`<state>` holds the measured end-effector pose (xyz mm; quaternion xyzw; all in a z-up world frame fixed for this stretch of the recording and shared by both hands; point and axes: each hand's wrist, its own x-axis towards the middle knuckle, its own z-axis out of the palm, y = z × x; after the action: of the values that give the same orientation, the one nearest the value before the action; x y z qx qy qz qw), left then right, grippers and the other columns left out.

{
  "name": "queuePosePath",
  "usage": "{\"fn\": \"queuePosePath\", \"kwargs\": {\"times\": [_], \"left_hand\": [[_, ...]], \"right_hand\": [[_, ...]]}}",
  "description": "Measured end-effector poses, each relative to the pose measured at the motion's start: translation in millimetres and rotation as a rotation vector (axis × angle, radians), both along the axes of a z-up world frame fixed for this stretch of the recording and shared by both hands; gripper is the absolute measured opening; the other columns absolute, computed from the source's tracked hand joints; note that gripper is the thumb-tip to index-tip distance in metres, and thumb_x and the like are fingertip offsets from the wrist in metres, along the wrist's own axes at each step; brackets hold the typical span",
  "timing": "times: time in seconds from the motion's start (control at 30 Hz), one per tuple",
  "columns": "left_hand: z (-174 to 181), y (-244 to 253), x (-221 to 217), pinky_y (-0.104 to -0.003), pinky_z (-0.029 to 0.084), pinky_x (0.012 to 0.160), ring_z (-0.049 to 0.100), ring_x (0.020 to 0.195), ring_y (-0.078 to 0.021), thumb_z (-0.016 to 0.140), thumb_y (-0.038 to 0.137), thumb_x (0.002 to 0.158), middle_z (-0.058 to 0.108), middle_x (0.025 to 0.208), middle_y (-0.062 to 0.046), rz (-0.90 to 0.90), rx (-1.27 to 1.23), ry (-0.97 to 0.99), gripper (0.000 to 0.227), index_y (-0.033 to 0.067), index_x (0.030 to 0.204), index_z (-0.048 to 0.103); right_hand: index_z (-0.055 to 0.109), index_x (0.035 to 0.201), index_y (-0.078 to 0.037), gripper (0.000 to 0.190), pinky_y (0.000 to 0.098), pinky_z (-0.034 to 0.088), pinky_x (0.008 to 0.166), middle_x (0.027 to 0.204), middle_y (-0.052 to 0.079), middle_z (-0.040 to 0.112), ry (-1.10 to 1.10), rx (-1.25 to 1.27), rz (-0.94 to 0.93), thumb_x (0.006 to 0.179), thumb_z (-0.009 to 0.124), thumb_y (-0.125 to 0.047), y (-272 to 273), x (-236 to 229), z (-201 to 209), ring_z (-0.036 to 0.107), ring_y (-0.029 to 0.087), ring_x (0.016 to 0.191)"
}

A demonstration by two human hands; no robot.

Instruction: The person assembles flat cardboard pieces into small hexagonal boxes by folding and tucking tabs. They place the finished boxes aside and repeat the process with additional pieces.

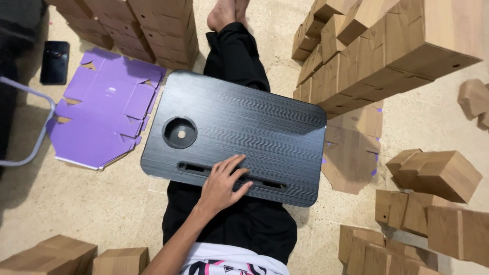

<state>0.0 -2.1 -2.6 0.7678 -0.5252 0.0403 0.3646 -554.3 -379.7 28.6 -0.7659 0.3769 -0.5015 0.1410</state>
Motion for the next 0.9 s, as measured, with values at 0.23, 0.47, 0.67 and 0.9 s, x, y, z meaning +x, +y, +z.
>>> {"fn": "queuePosePath", "kwargs": {"times": [0.23,0.47,0.67,0.9], "left_hand": [[6,-2,-4,-0.047,0.042,0.096,0.052,0.132,-0.0277,0.06,0.059,0.092,0.055,0.145,-0.004,0.014,0.062,-0.146,0.044,0.0252,0.119,0.064],[21,1,0,-0.044,0.044,0.092,0.053,0.134,-0.0291,0.06,0.054,0.097,0.054,0.15,-0.008,-0.018,0.109,-0.187,0.043,0.0196,0.12,0.069],[4,0,-4,-0.045,0.044,0.096,0.051,0.133,-0.0264,0.056,0.056,0.095,0.054,0.146,-0.002,0.026,0.103,-0.178,0.039,0.0273,0.121,0.063],[3,-3,-6,-0.043,0.045,0.095,0.051,0.133,-0.0246,0.054,0.055,0.096,0.055,0.145,0.0,0.051,0.094,-0.205,0.037,0.0273,0.12,0.063]], "right_hand": [[0.075,0.105,0.017,0.031,0.0399,0.055,0.09,0.103,0.03,0.072,0.06,-0.063,0.097,0.093,0.051,0.002,9,143,-36,0.069,0.039,0.096],[0.076,0.106,0.021,0.032,0.0419,0.054,0.089,0.102,0.034,0.071,0.122,-0.111,0.122,0.093,0.05,0.006,33,260,-65,0.068,0.042,0.094],[0.044,0.153,0.004,0.064,0.0673,0.034,0.112,0.153,0.038,0.026,0.657,0.548,0.057,0.097,0.064,-0.023,7,302,-155,0.033,0.062,0.14],[0.04,0.158,-0.027,0.081,0.0666,0.047,0.106,0.158,0.028,0.034,1.152,0.612,-0.065,0.087,0.077,-0.033,5,299,-214,0.043,0.061,0.134]]}}
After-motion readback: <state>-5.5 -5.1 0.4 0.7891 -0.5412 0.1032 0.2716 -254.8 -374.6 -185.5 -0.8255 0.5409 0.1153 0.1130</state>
